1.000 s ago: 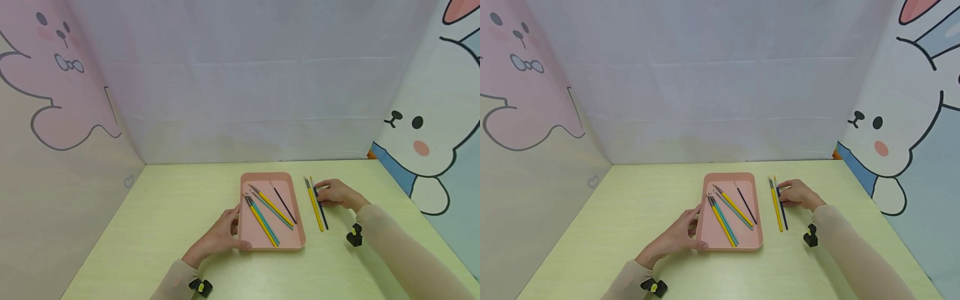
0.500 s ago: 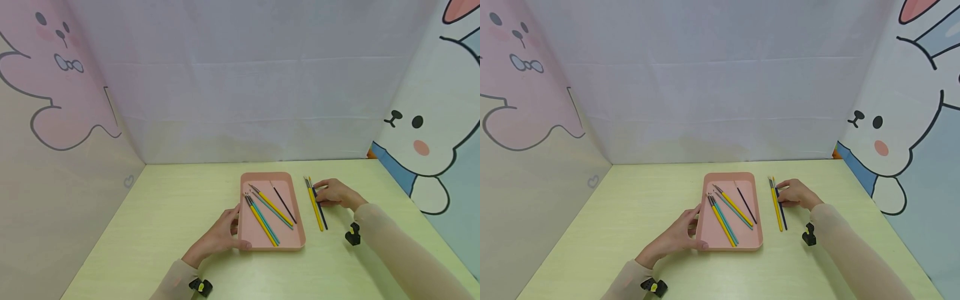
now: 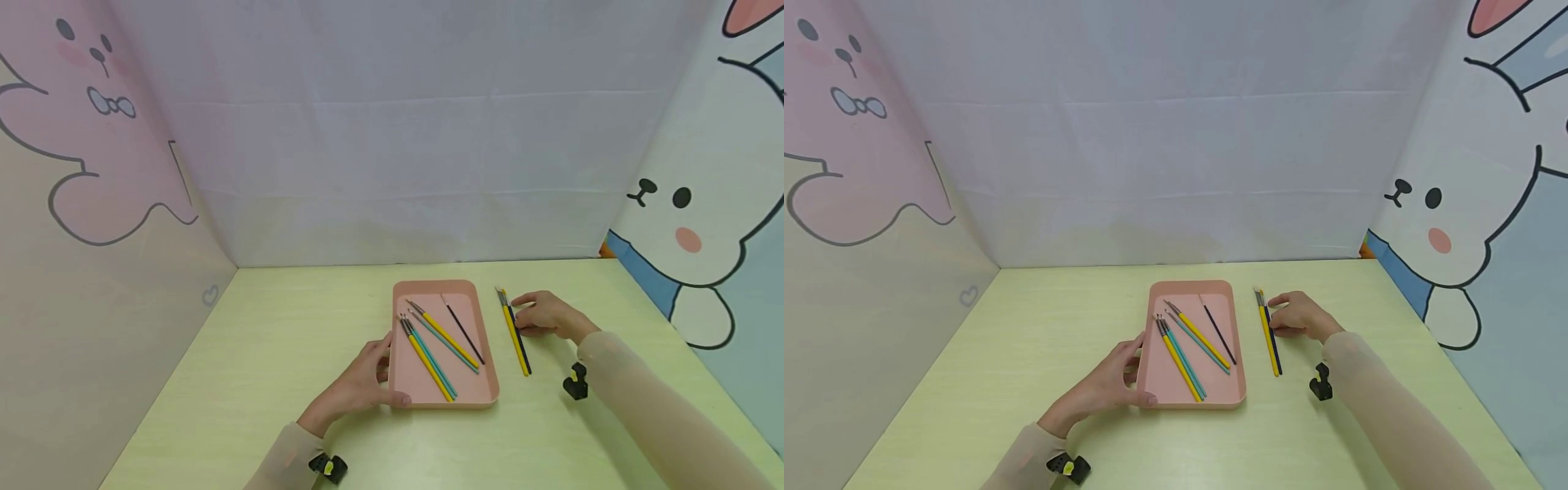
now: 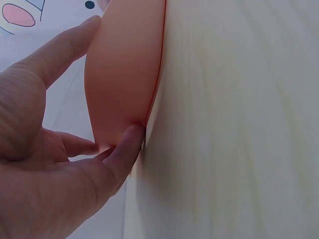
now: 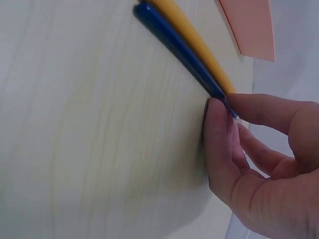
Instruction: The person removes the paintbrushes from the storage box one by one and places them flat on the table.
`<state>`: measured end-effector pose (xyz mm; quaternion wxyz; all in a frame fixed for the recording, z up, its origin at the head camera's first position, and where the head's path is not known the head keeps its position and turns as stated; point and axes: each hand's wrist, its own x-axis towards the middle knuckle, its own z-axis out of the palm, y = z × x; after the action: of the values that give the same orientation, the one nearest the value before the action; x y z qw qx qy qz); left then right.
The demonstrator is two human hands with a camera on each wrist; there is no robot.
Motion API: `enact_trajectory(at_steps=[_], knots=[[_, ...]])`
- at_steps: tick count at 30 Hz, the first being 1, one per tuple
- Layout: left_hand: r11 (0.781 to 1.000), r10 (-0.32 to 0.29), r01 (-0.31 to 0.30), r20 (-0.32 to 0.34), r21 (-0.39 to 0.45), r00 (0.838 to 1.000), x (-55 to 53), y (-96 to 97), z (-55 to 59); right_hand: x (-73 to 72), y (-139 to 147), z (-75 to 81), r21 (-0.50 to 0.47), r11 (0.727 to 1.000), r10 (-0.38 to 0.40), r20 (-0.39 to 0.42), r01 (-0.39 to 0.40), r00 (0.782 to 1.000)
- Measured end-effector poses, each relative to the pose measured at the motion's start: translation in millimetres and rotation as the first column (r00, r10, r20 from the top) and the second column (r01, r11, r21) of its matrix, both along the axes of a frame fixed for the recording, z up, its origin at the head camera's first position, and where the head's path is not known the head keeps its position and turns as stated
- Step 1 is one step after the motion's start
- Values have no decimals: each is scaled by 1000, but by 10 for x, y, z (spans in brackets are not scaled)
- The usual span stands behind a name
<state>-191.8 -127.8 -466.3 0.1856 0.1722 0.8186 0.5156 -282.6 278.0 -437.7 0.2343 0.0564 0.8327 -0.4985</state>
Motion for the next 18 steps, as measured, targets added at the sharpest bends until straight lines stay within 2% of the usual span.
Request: enact_trajectory(at_steps=[8,18], knots=[[1000,3,-3,1,10,1000,1,-5,9,18,7,31,-2,1000,8,-7,-8,1000],[1000,-5,5,10,27,1000,-2,-8,4,15,63,108,101,992,76,-30,-73,997]])
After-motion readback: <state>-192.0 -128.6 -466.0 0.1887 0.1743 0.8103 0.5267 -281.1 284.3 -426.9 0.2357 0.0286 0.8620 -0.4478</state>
